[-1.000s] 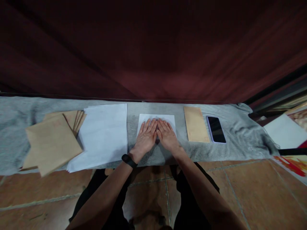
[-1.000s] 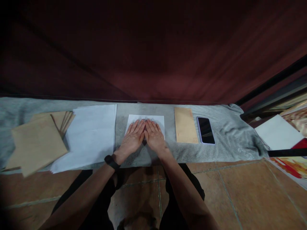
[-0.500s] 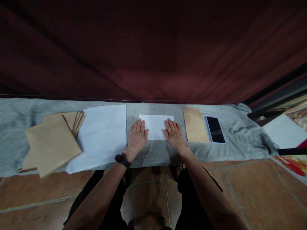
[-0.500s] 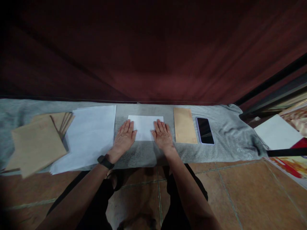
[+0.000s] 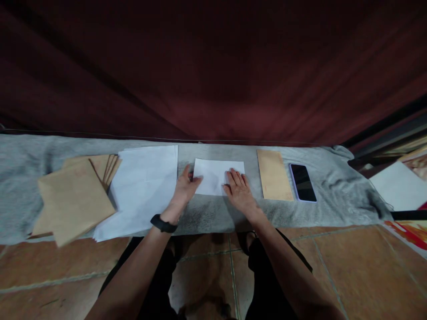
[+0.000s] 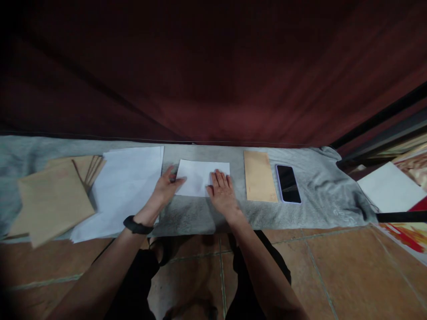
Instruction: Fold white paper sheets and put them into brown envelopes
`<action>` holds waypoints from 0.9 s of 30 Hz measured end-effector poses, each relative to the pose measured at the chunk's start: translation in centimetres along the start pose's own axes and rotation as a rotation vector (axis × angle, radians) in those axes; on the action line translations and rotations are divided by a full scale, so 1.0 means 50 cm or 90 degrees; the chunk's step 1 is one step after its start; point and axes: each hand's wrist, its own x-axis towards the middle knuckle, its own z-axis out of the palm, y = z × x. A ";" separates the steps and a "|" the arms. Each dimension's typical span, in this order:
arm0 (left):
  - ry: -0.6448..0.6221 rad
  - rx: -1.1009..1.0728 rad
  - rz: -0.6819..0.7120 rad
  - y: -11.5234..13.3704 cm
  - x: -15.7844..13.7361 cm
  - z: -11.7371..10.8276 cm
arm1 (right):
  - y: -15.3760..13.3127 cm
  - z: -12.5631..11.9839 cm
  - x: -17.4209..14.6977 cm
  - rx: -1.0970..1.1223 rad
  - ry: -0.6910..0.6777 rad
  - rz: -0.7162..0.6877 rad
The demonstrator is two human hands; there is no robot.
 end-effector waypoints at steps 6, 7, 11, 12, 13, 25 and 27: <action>-0.118 -0.393 -0.173 0.054 -0.024 -0.013 | 0.000 -0.009 0.012 0.056 0.003 0.005; -0.110 -0.410 -0.166 0.065 -0.026 -0.020 | 0.006 -0.014 0.017 0.068 0.016 0.016; 0.020 -0.394 -0.013 0.109 -0.028 -0.051 | 0.031 -0.034 0.033 0.132 0.111 0.083; 0.077 -0.358 0.053 0.119 -0.029 -0.059 | 0.037 -0.039 0.036 0.151 0.139 0.098; 0.129 -0.312 0.124 0.128 -0.032 -0.068 | 0.041 -0.043 0.039 0.169 0.166 0.111; -0.162 0.281 0.603 0.083 -0.116 -0.056 | 0.058 -0.066 0.013 0.123 0.040 -0.032; -0.179 0.318 0.572 0.069 -0.122 -0.053 | 0.061 -0.070 -0.004 0.116 -0.041 -0.093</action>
